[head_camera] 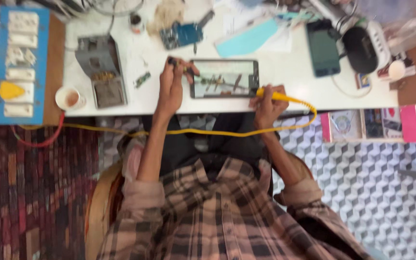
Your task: The person uses a soldering iron and tweezers to work on a small circuit board placed on a tablet screen. They repeatedly apply heat and solder to specific points on the board while holding it steady.
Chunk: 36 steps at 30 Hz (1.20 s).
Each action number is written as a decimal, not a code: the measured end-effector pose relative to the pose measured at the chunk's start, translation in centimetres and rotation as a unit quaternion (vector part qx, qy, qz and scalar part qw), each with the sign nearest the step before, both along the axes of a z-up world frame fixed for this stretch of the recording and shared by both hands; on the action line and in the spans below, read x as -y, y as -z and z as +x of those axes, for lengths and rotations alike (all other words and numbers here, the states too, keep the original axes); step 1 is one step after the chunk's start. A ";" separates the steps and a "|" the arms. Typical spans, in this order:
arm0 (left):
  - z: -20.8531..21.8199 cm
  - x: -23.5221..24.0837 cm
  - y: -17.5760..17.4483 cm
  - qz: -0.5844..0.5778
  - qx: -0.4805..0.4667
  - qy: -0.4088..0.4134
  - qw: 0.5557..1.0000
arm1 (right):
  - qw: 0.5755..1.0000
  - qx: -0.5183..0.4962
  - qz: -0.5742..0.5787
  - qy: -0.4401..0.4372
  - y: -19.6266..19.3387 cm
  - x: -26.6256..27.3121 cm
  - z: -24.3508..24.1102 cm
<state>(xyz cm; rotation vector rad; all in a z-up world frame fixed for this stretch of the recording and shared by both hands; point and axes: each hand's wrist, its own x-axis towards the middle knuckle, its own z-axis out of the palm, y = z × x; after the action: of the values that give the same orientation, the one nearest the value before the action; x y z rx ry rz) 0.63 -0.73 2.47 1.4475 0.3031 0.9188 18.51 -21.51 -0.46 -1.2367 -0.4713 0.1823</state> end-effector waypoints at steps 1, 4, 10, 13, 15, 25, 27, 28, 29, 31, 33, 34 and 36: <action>-0.2 0.1 -0.1 0.008 0.000 -0.004 1.000 | 1.000 -0.002 0.005 -0.001 0.1 -0.1 -0.1; -0.6 0.9 -0.1 0.009 -0.020 -0.016 1.000 | 1.000 -0.010 0.000 0.008 0.4 0.2 -0.5; -0.8 0.8 0.1 0.011 -0.001 0.010 1.000 | 0.998 0.056 -0.038 0.002 1.4 1.0 -0.6; -0.6 0.4 0.0 0.013 -0.022 -0.004 1.000 | 0.995 0.086 -0.044 0.002 1.5 0.3 -0.1; -0.8 0.7 0.2 0.020 -0.010 -0.006 1.000 | 0.998 0.059 -0.009 -0.017 1.8 0.3 -0.2; -0.5 0.3 -1.1 -0.049 -0.022 0.003 0.999 | 1.000 -0.006 0.001 -0.004 0.8 -0.7 0.2; -0.7 0.7 -1.0 -0.048 -0.020 0.002 0.999 | 1.000 -0.001 -0.002 -0.017 0.4 -0.3 -0.1; -0.7 0.9 -0.9 -0.058 -0.028 -0.002 0.998 | 1.000 0.000 -0.004 -0.005 0.1 0.0 -0.3; -0.7 0.8 -1.0 -0.069 -0.038 -0.006 0.997 | 1.000 -0.001 -0.007 0.007 -0.2 -0.3 -0.3; -0.6 0.6 -1.0 -0.063 -0.037 -0.011 0.997 | 1.000 -0.022 0.000 0.014 -0.6 -0.4 -0.4; -0.5 0.5 -0.8 -0.029 -0.014 -0.013 0.999 | 0.998 -0.061 0.020 0.006 -0.8 -0.5 -0.2; -0.4 0.2 -0.8 -0.016 -0.016 -0.016 1.000 | 0.998 -0.058 0.017 0.020 -0.9 -0.9 0.1; -0.7 0.9 -0.1 -0.009 -0.029 -0.024 0.999 | 0.997 -0.059 -0.008 0.046 -0.5 -0.4 0.0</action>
<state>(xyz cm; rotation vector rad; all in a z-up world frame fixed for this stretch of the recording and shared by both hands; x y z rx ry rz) -0.11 -1.63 2.62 1.4573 0.3904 0.9106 18.48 -21.15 0.07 -1.2528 -0.3104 0.1795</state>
